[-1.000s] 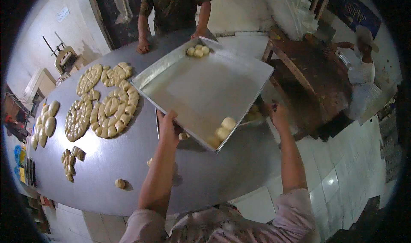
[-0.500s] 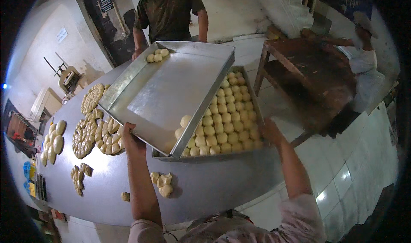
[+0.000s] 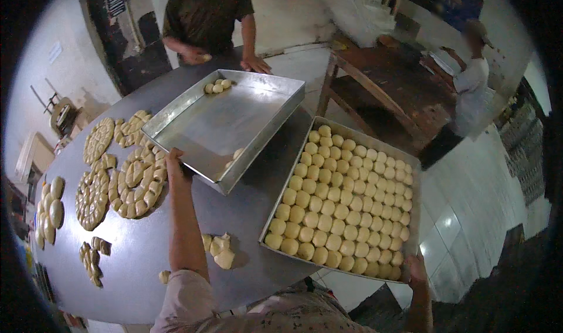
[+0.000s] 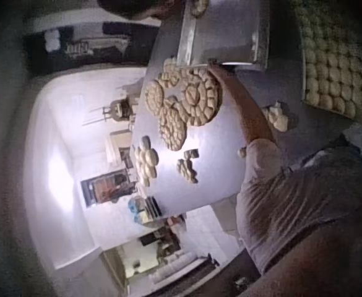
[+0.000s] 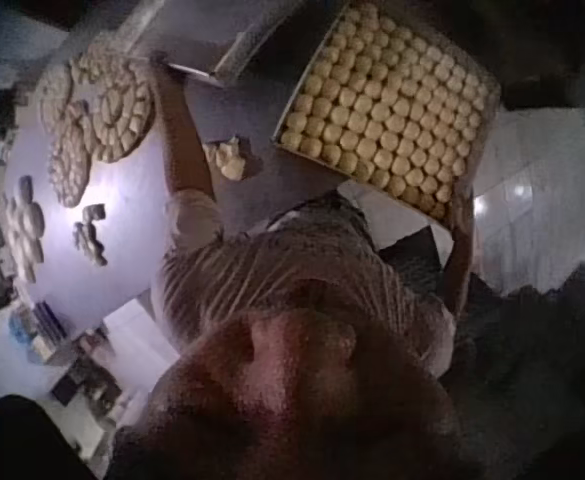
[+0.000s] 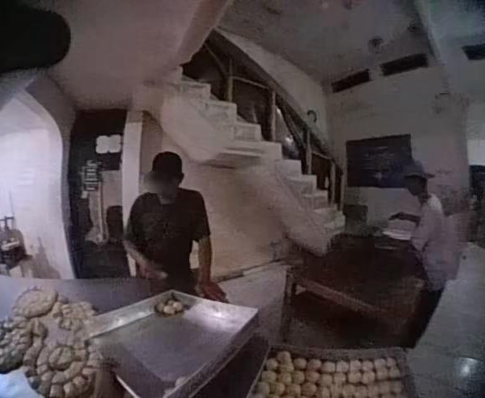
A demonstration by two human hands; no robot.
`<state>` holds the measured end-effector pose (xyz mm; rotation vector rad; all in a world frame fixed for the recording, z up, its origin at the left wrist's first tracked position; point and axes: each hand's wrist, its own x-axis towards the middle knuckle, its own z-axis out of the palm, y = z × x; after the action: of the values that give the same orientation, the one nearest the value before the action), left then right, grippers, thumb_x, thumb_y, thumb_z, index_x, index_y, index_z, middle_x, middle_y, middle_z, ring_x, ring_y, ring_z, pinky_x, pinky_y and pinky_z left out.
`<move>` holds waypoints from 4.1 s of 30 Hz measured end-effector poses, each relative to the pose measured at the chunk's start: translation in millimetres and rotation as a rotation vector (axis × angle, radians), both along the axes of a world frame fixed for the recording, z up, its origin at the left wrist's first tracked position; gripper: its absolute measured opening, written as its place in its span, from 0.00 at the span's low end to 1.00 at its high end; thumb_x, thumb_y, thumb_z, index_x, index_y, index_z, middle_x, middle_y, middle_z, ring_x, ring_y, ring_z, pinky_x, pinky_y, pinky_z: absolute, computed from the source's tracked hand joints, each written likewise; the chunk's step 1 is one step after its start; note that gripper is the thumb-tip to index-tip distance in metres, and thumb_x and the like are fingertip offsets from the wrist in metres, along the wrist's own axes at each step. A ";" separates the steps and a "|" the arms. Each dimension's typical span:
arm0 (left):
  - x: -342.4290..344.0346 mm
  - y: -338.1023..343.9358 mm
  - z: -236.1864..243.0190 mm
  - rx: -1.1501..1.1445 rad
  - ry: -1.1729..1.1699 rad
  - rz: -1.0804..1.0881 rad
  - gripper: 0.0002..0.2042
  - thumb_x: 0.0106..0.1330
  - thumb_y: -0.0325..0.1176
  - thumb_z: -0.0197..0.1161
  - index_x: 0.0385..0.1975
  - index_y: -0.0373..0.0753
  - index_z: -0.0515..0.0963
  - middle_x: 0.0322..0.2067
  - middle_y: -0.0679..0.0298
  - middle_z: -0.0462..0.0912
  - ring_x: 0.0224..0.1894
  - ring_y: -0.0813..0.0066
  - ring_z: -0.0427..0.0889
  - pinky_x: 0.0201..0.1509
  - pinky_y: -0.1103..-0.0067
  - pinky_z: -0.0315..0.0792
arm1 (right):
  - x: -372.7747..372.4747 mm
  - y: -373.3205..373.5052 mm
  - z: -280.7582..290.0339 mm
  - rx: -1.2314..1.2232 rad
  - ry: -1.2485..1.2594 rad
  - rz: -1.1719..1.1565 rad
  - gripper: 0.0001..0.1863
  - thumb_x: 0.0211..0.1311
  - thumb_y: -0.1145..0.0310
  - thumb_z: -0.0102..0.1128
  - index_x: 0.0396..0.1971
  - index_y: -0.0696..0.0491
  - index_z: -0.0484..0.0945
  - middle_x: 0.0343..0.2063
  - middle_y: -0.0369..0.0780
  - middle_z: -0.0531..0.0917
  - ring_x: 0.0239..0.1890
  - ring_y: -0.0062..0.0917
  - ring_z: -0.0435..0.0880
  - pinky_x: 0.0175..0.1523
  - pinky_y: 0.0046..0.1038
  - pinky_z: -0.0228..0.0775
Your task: The person carries a tray filled with dough balls to a table, then shapes pieces of dough by hand and places them into rows on the tray.
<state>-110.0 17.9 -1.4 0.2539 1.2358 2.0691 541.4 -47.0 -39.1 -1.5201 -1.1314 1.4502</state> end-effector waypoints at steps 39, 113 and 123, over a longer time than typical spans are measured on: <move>300.8 -107.9 -79.6 -0.555 0.311 -0.512 0.24 0.59 0.34 0.53 0.57 0.37 0.64 0.49 0.58 0.73 0.48 0.68 0.73 0.50 0.72 0.70 | 86.3 66.5 -74.2 0.159 0.427 0.209 0.37 0.50 0.76 0.53 0.64 0.52 0.55 0.53 0.39 0.70 0.51 0.24 0.72 0.56 0.25 0.63; 213.1 -508.0 204.3 0.975 1.075 -0.073 0.20 0.62 0.23 0.45 0.32 0.66 0.77 0.31 0.61 0.64 0.32 0.64 0.70 0.28 0.80 0.71 | -295.7 -283.0 43.7 1.068 -0.195 0.667 0.13 0.55 0.81 0.47 0.38 0.55 0.77 0.43 0.44 0.73 0.48 0.34 0.73 0.53 0.32 0.65; 103.1 -806.3 160.9 0.328 1.121 0.130 0.09 0.58 0.36 0.56 0.37 0.43 0.77 0.42 0.55 0.68 0.48 0.55 0.68 0.53 0.67 0.62 | -499.3 -501.1 41.0 0.993 0.115 1.279 0.17 0.51 0.81 0.51 0.43 0.54 0.75 0.44 0.44 0.73 0.48 0.35 0.72 0.52 0.33 0.66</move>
<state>-6.9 -788.5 159.5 1.6885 1.4859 2.2619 42.1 -548.2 1.9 0.1031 -2.4204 1.2043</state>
